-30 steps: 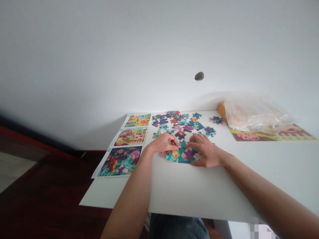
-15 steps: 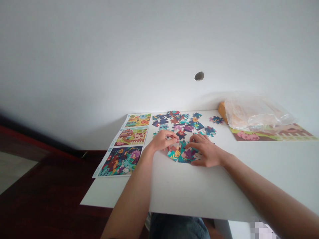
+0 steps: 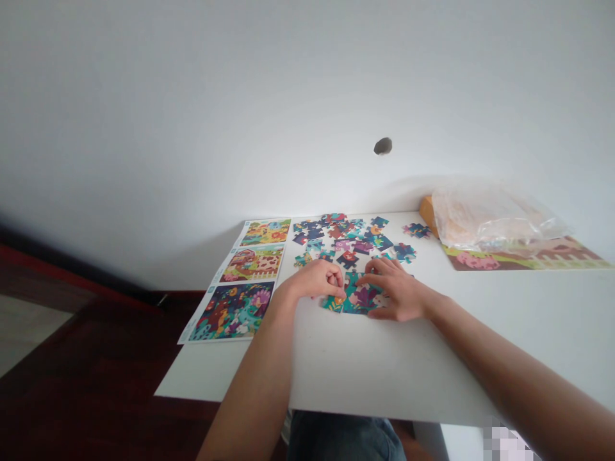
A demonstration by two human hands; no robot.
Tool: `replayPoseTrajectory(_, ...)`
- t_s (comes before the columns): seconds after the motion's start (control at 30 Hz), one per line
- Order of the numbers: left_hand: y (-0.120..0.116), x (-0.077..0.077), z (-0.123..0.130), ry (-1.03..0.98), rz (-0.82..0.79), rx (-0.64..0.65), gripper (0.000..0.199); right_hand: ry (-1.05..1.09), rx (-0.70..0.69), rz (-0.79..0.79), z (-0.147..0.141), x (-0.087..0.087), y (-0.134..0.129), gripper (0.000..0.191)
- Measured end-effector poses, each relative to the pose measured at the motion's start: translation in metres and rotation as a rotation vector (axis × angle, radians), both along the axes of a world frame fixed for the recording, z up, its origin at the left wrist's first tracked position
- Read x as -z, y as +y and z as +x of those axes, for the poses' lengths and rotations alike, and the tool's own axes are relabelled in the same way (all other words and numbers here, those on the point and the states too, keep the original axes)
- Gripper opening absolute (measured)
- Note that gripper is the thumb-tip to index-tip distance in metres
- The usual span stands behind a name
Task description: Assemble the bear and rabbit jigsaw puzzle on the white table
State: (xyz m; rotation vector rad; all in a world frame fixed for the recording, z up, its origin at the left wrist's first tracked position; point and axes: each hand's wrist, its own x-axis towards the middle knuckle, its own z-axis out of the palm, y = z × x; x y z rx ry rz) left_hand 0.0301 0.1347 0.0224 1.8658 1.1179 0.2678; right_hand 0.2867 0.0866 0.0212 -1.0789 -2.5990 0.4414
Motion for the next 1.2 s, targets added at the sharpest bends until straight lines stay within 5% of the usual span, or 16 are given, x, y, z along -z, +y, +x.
replayPoseTrajectory(0.47,0.000,-0.004,-0.003,0.048,0.042,0.048,0.024,0.007,-0.018,0.002,0.002,0.002,0.001,0.059)
replayPoseTrajectory(0.77,-0.003,-0.011,-0.007,0.151,-0.221,0.169,0.025,0.006,-0.022,-0.008,0.002,0.002,0.001,0.060)
replayPoseTrajectory(1.2,-0.003,-0.009,-0.008,0.100,-0.277,0.243,0.029,0.011,-0.019,-0.001,0.001,0.003,0.001,0.059)
